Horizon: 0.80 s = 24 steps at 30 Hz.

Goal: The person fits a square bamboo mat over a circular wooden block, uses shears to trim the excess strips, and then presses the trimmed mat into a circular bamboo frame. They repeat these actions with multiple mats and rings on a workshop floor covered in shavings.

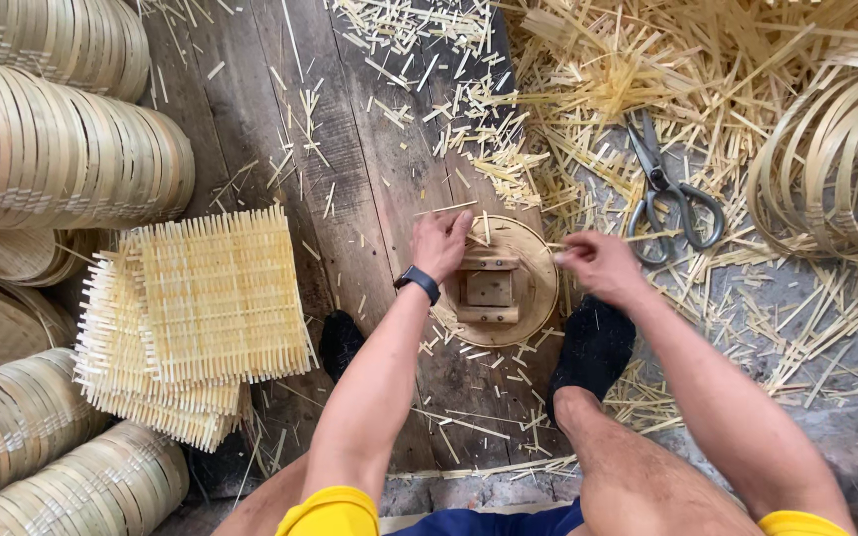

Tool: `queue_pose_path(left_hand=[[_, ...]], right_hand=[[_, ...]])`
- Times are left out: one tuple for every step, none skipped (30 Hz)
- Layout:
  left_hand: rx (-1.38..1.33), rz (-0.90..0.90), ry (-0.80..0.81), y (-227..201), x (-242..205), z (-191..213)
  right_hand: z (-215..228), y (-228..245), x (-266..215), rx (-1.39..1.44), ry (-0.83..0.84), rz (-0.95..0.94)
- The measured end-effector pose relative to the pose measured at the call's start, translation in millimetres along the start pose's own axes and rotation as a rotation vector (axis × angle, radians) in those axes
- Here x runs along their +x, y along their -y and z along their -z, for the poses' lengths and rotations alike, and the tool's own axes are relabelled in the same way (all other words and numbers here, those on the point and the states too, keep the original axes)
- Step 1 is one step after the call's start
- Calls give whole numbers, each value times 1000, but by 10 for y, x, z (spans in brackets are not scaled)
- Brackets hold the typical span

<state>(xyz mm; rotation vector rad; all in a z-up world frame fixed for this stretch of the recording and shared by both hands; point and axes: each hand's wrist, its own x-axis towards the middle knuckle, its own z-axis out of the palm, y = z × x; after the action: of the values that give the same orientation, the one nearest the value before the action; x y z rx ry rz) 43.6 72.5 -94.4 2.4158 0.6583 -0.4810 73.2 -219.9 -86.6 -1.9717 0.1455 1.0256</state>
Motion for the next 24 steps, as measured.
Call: queue_pose_path(left_hand=[[-23,-4,-6,-11,51,-40],[-45,-9,-12,-30,95,-75],[-67,-11,-11,-39,105,-111],[-114,-4,-4,-38,106,-130],[-167,2,1,-47,109,-147],[-219,9,5,-58,114,-155],[-213,13,-25,-77,120,-162],[-208,17,-54,-96,129,-162],[-202,22,-85,-106,126,-156],[-218,26,-88,-119,112,-152],[-231,29,-92,-128,93,-138],[-245,32,-96,-139,66,-125],[-239,34,-92,-158,54,-108],[-233,35,-88,-175,37,-99],[-228,36,-86,-179,33,-85],[-277,46,-64,-158,25,-68],[-329,55,-45,-125,27,-63],[-380,63,-25,-70,32,-68],[-311,81,-154,41,-10,-78],[-239,98,-282,178,-63,-81],[-165,114,-410,332,-136,-71],[-164,217,-272,529,-268,-17],[-163,317,-134,704,-403,41],[-296,305,-83,811,-489,55]], right_hand=[[-115,29,20,-36,0,126],[-170,29,59,-7,-38,119],[-247,7,82,23,-75,105],[-303,-25,107,52,-111,91],[-311,-60,136,116,-107,61],[-318,-90,162,180,-102,31],[-315,-119,177,243,-95,0],[-312,-132,196,256,-101,-25],[-320,-124,220,270,-105,-50],[-332,-109,228,283,-109,-75],[-346,-91,215,199,-153,-40],[-348,-74,186,115,-196,-5],[-341,-39,170,31,-239,35],[-333,-6,136,29,-246,50],[-323,34,97,27,-254,66],[-318,78,53,25,-261,83],[-285,117,14,26,-236,32],[-237,140,-32,27,-212,-20],[-239,146,-91,27,-180,-77],[-250,132,-149,78,-160,-88],[-249,86,-215,130,-139,-100],[-253,33,-254,181,-118,-111],[-277,-17,-262,123,-143,-63],[-311,-72,-259,65,-167,-14]])
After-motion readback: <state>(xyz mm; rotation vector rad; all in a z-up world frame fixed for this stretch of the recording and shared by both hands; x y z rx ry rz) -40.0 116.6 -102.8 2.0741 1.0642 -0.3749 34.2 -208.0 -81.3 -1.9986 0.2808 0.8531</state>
